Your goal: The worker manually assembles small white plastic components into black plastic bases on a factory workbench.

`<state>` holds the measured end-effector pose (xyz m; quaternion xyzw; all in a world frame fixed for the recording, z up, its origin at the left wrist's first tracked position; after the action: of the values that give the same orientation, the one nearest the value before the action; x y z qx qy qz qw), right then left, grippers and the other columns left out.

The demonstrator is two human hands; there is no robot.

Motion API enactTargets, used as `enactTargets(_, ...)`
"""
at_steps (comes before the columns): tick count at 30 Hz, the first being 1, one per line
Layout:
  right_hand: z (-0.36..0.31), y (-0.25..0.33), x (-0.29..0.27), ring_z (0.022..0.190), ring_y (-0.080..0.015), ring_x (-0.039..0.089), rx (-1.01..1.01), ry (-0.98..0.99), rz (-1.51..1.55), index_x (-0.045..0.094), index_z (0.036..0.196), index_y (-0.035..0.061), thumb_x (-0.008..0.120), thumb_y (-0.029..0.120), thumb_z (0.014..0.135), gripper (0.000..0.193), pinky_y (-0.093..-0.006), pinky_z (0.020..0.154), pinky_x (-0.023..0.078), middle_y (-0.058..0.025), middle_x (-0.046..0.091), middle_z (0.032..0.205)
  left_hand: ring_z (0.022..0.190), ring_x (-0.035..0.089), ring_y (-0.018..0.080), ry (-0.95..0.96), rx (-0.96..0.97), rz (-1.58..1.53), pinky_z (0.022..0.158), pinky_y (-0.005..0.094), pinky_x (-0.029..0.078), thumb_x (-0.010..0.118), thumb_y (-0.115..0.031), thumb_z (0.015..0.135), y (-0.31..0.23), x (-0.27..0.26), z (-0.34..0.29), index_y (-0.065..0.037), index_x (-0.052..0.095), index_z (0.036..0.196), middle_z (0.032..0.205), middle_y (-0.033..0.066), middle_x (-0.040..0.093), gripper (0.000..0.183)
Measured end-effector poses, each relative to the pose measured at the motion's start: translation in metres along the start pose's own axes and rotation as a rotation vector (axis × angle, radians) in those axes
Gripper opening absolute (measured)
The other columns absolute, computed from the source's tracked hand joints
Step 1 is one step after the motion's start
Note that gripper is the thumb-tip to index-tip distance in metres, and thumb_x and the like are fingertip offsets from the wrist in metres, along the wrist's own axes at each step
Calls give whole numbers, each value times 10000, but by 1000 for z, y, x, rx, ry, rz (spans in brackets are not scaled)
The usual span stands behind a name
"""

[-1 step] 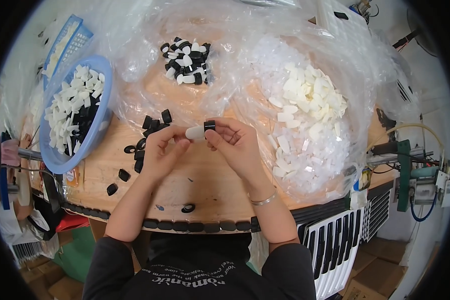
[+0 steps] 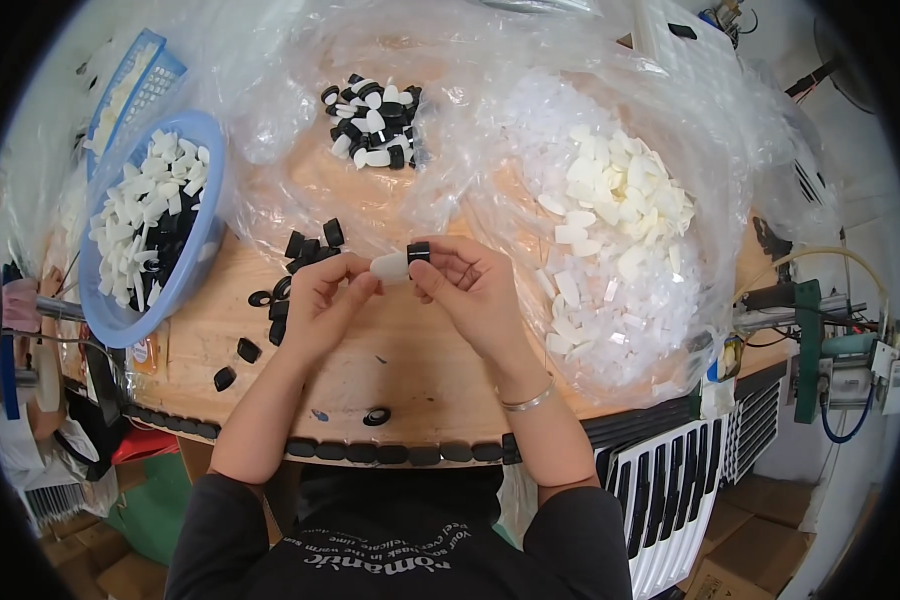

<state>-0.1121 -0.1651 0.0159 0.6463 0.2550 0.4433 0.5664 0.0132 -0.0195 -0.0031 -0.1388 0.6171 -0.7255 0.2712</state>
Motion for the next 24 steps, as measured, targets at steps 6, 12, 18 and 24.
enactTargets(6, 0, -1, 1, 690, -96, 612, 36, 4, -37, 617, 1082, -58, 670, 6, 867, 231, -218, 610, 502, -84, 678, 868, 686, 484, 35, -109, -36, -54, 627, 192, 375, 594, -77, 924, 1, -8, 0, 4, 638, 837, 722, -22, 575, 127)
enactTargets(12, -2, 2, 4, 681, -88, 617, 96, 100, -104, 626, 1055, -55, 668, 15, 868, 204, -222, 597, 503, -57, 668, 806, 631, 455, 21, 74, -82, 68, 569, 194, 364, 652, -76, 889, -2, -11, 0, -10, 644, 852, 710, -50, 550, 76)
enactTargets(18, 25, 31, 6, 711, -103, 634, 226, 217, -536, 610, 1146, -51, 692, 41, 846, 324, -222, 659, 514, -56, 668, 854, 643, 482, 27, 84, -194, 186, 568, 204, 388, 682, -49, 851, -8, -31, 9, -15, 640, 931, 718, -47, 549, 96)
enactTargets(24, 64, 58, 21, 994, -140, 596, -460, -240, -738, 463, 1330, -40, 690, 112, 868, 537, -290, 860, 504, -118, 584, 1224, 651, 564, 180, -493, 124, 449, 614, 296, 470, 708, -124, 816, 19, -72, 19, 0, 605, 1053, 739, 95, 611, 287)
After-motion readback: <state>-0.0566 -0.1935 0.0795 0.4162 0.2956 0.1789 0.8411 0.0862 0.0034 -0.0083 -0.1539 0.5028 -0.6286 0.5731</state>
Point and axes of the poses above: each hand's wrist, its own z-axis towards the middle knuckle, its own x-axis out of the palm, y = z × x, the point moved 1 cm from there along z, towards the middle knuckle
